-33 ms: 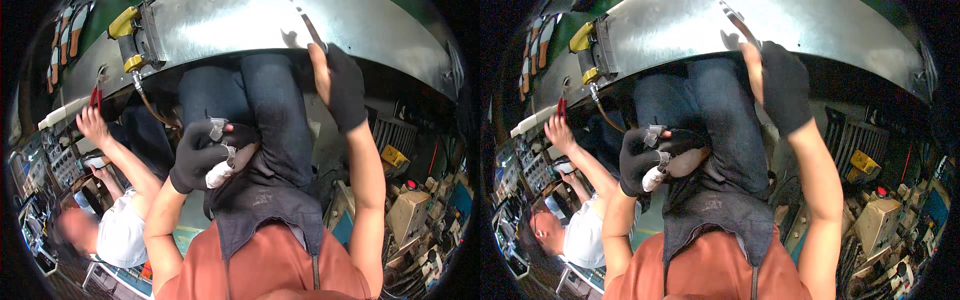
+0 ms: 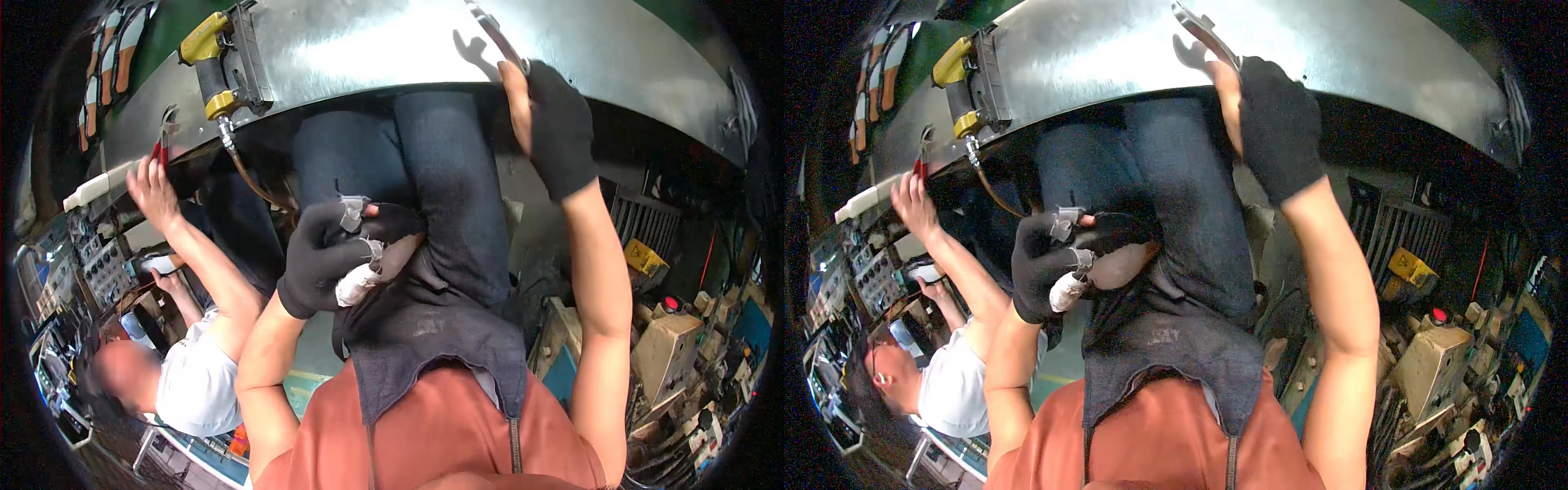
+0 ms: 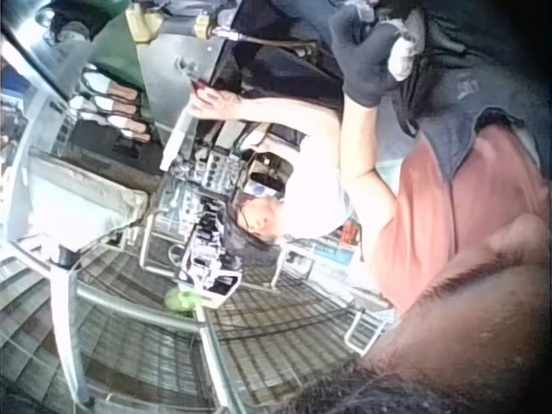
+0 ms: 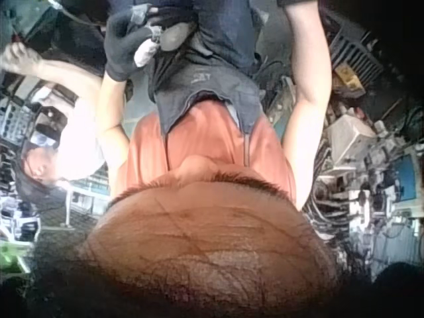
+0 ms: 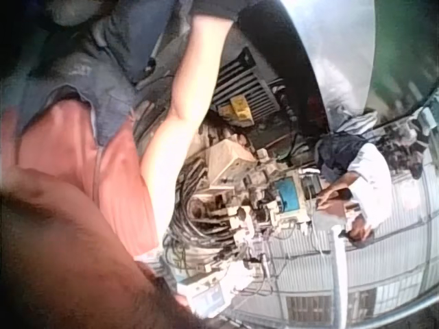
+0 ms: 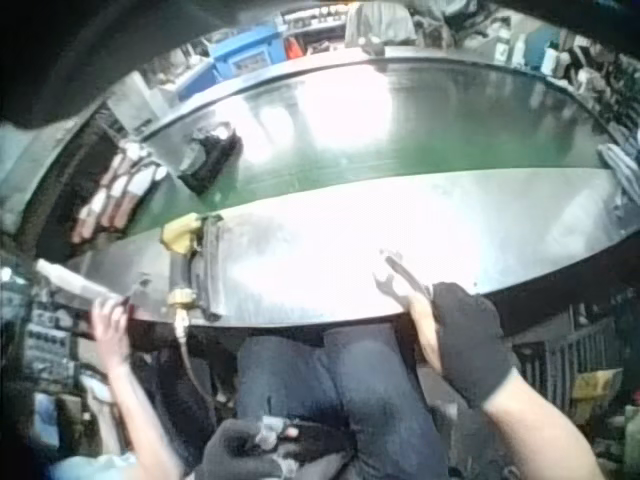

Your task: The person repairs a black shoe by scraping the sole with a metal tool and wiping the surface with a cloth. They then use a pneumatic nail gun to attach a new sole piece to the shoe. The person handles the shoe and tools with gloved hands while seated at a workbench.

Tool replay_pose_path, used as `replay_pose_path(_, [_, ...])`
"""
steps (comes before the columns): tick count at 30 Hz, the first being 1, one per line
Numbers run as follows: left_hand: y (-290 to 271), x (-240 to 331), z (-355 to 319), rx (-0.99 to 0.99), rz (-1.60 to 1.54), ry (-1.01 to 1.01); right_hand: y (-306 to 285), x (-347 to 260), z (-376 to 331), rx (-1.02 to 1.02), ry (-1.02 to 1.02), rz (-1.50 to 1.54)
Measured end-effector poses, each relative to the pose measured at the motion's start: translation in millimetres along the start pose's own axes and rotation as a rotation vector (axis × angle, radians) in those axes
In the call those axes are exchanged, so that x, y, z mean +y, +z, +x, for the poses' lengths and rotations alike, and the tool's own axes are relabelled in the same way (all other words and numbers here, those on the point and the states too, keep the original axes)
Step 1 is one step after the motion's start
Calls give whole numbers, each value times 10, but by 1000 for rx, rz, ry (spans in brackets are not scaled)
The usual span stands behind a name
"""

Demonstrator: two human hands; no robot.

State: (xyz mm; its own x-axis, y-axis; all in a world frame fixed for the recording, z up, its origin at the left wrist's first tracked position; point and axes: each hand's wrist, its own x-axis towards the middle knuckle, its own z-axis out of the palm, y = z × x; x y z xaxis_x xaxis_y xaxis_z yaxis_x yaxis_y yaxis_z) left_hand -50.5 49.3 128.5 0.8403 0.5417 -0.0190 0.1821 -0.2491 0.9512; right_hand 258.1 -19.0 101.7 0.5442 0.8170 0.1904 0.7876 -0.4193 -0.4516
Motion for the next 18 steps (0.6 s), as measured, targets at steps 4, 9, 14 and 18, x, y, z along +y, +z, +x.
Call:
replay_pose_path(4, [45,40,-39,102,254,266,238,160,364,117,-188,-434])
replay_pose_path(9, [143,48,-144,236,264,234,198,45,525,31,-159,-524])
replay_pose_path(14, [182,70,-183,302,14,79,62,-682,-182,-331,-395,707])
replay_pose_path(18, [201,234,-133,355,-179,-234,368,-938,-709,-1000,-53,1417])
